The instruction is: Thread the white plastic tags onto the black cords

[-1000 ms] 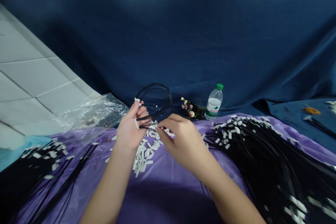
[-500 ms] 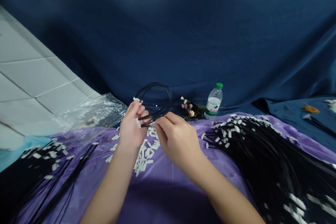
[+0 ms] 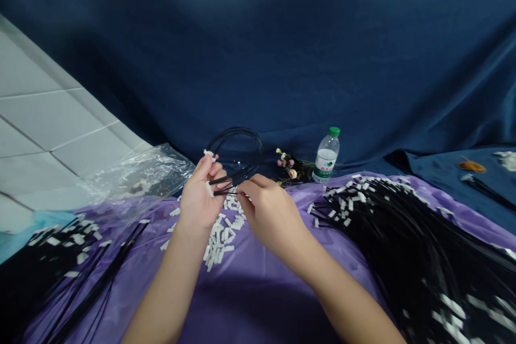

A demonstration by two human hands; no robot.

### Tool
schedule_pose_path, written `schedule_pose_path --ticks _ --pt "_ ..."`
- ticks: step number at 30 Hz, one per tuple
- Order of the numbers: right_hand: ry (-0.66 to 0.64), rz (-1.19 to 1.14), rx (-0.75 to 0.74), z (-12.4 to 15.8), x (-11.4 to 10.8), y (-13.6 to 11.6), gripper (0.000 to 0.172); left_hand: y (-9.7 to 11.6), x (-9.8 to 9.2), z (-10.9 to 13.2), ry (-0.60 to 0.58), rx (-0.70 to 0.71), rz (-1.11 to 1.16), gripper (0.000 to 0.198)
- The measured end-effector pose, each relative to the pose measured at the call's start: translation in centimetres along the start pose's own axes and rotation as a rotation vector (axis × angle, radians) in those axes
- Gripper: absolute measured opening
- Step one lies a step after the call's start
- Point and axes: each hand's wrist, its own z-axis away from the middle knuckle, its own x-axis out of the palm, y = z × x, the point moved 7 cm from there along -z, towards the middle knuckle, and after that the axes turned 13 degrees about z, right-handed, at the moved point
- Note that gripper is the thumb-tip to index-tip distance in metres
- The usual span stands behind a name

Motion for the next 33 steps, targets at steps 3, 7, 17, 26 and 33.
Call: schedule_pose_path --ticks 3,7,17,26,33 --pt "0.051 -0.017 -0.029 0.0 -0.3 -0.2 0.015 0.0 0.1 0.1 -0.006 -0.013 -0.003 0.016" --pt "0.091 -0.057 -0.04 -0.1 -0.2 -0.2 0.014 -0.2 0.3 0.2 -0.017 -0.032 -0.034 0.019" --pt "0.24 -0.196 -0.055 -0.1 -1.3 -0.4 0.016 0.5 0.5 0.5 -0.056 0.072 -0.131 0.022" --pt "0.228 -0.149 -0.096 0.1 -0.9 -1.1 0.013 1.4 0.8 1.0 -0.066 0.226 -0.171 0.022" --pt "-0.288 -0.801 0.032 0.5 0.2 -0.4 0.011 2.5 0.3 0.6 -0.022 0.336 -0.184 0.02"
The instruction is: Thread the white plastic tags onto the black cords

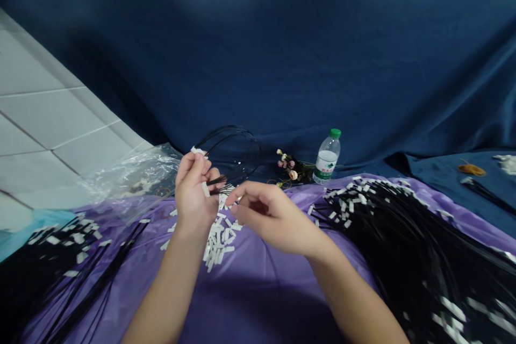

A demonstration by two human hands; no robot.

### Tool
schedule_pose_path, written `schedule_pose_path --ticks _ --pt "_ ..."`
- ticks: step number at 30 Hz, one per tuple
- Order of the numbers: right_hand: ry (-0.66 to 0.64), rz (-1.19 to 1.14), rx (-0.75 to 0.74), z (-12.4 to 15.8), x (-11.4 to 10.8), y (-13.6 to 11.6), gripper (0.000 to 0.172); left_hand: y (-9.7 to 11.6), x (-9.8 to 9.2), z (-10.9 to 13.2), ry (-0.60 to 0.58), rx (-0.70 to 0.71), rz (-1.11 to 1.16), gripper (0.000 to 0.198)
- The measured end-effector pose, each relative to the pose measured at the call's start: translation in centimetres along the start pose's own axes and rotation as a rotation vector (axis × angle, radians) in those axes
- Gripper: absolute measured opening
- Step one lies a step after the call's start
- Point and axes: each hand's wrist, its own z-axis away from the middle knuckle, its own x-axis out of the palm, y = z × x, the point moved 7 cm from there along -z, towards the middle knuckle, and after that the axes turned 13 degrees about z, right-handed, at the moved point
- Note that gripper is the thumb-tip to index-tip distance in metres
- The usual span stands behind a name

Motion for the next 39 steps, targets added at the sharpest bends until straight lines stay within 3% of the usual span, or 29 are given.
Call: schedule_pose_path --ticks 2,4,10,14,18,21,24,28,39 --pt "-0.083 -0.287 -0.008 0.1 -0.5 -0.1 0.017 0.1 -0.3 -0.3 0.019 -0.008 0.001 0.021" --pt "-0.031 -0.494 -0.028 -0.1 -1.7 0.2 0.016 0.0 -0.4 -0.4 0.024 -0.034 0.02 0.022" --pt "0.631 -0.636 -0.074 -0.5 -7.0 2.8 0.013 -1.0 -0.5 -0.4 0.02 -0.186 0.072 0.021" --pt "0.861 -0.736 -0.2 0.5 -9.2 2.5 0.019 -1.7 -0.6 -0.4 0.035 -0.262 0.089 0.018" --pt "0.743 -0.778 -0.279 1.1 -8.9 1.2 0.022 -2.0 -0.1 -0.2 -0.019 -0.284 0.046 0.022" --pt "0.659 -0.522 -0.212 1.1 -7.3 0.8 0.016 -2.2 0.4 0.1 -0.08 -0.302 -0.004 0.023" --pt "0.656 -0.212 -0.153 1.0 -5.7 0.7 0.003 -2.2 0.8 0.5 -0.121 -0.306 -0.026 0.022" --pt "0.69 0.014 -0.109 0.9 -4.7 0.3 0.011 -2.1 1.5 1.0 -0.211 -0.296 -0.024 0.019" --pt "0.705 0.183 -0.092 1.1 -4.5 -0.5 0.016 -2.2 2.2 1.7 -0.318 -0.275 -0.034 0.014"
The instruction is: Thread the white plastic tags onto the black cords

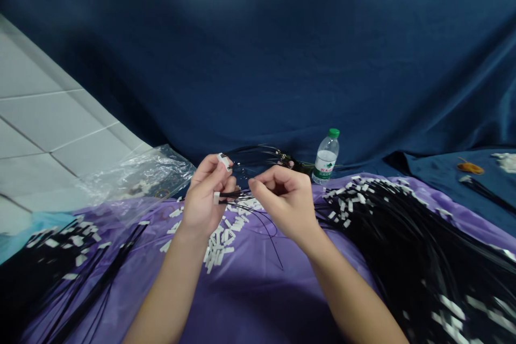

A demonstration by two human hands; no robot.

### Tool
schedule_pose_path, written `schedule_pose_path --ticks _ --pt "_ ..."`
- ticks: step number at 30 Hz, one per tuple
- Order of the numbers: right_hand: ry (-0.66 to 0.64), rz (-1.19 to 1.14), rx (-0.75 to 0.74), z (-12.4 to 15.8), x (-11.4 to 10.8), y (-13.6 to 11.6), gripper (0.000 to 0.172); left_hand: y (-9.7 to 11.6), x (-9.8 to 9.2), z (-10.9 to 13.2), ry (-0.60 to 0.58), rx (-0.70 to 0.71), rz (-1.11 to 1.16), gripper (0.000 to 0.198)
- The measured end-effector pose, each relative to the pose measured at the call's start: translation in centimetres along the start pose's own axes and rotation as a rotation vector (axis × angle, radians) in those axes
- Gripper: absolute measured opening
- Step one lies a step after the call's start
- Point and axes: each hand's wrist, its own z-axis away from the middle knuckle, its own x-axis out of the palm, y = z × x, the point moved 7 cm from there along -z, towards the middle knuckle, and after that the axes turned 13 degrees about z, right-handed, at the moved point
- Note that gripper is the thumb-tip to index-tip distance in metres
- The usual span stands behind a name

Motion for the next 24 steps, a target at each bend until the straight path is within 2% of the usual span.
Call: schedule_pose_path --ticks 4,10,13,20,24 --pt "-0.004 0.021 0.006 0.0 -0.2 -0.1 0.018 0.0 0.1 -0.1 -0.028 0.018 -0.027 0.014" --pt "-0.014 -0.01 0.041 0.0 -0.6 0.0 0.019 0.5 -0.2 -0.1 -0.059 0.129 -0.183 0.01" --pt "-0.016 0.011 0.031 0.0 -0.6 -0.1 0.019 0.4 -0.2 -0.1 -0.058 0.119 -0.207 0.01" --pt "-0.001 0.258 -0.171 0.5 -0.5 -1.6 0.017 -0.4 0.3 0.2 -0.074 0.069 -0.166 0.01" --pt "0.006 0.317 -0.247 0.7 -0.3 -2.1 0.013 -0.9 0.4 0.4 -0.068 0.054 -0.152 0.01"
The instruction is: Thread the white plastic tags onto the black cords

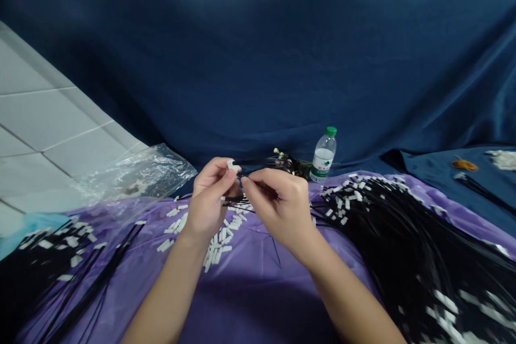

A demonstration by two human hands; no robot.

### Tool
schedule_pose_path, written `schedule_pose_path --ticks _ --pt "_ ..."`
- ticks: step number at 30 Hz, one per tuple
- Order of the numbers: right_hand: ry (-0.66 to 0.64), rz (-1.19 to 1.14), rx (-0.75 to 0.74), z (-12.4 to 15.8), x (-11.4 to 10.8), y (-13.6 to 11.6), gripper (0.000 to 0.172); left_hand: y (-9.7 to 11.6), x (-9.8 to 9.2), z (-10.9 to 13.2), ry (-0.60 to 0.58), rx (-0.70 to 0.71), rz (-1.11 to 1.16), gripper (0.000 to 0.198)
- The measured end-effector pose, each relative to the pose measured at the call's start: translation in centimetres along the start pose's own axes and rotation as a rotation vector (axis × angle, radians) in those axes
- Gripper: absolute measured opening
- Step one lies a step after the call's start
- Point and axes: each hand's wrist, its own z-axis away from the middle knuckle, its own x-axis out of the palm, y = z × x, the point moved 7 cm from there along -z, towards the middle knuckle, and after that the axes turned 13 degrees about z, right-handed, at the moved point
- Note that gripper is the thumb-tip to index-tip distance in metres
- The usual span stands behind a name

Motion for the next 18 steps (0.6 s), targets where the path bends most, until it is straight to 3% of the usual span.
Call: schedule_pose_path --ticks 6,9,12,14,18 --pt "-0.072 -0.132 0.046 -0.1 0.4 0.5 0.008 0.4 -0.2 -0.5 0.007 -0.022 0.092 0.014" --pt "-0.029 -0.281 0.149 -0.2 -0.1 1.1 0.011 1.2 -1.5 -1.3 0.101 -0.032 0.204 0.016" --pt "-0.01 -0.29 0.168 -0.3 -0.6 1.1 0.012 1.9 -2.9 -2.0 0.169 -0.063 0.347 0.013" --pt "-0.097 -0.254 0.153 -0.3 0.0 0.9 0.014 2.1 -3.7 -2.4 0.191 -0.098 0.457 0.013" --pt "-0.4 -0.165 0.108 0.1 2.3 0.7 0.011 2.1 -4.8 -2.7 0.199 -0.137 0.612 0.02"
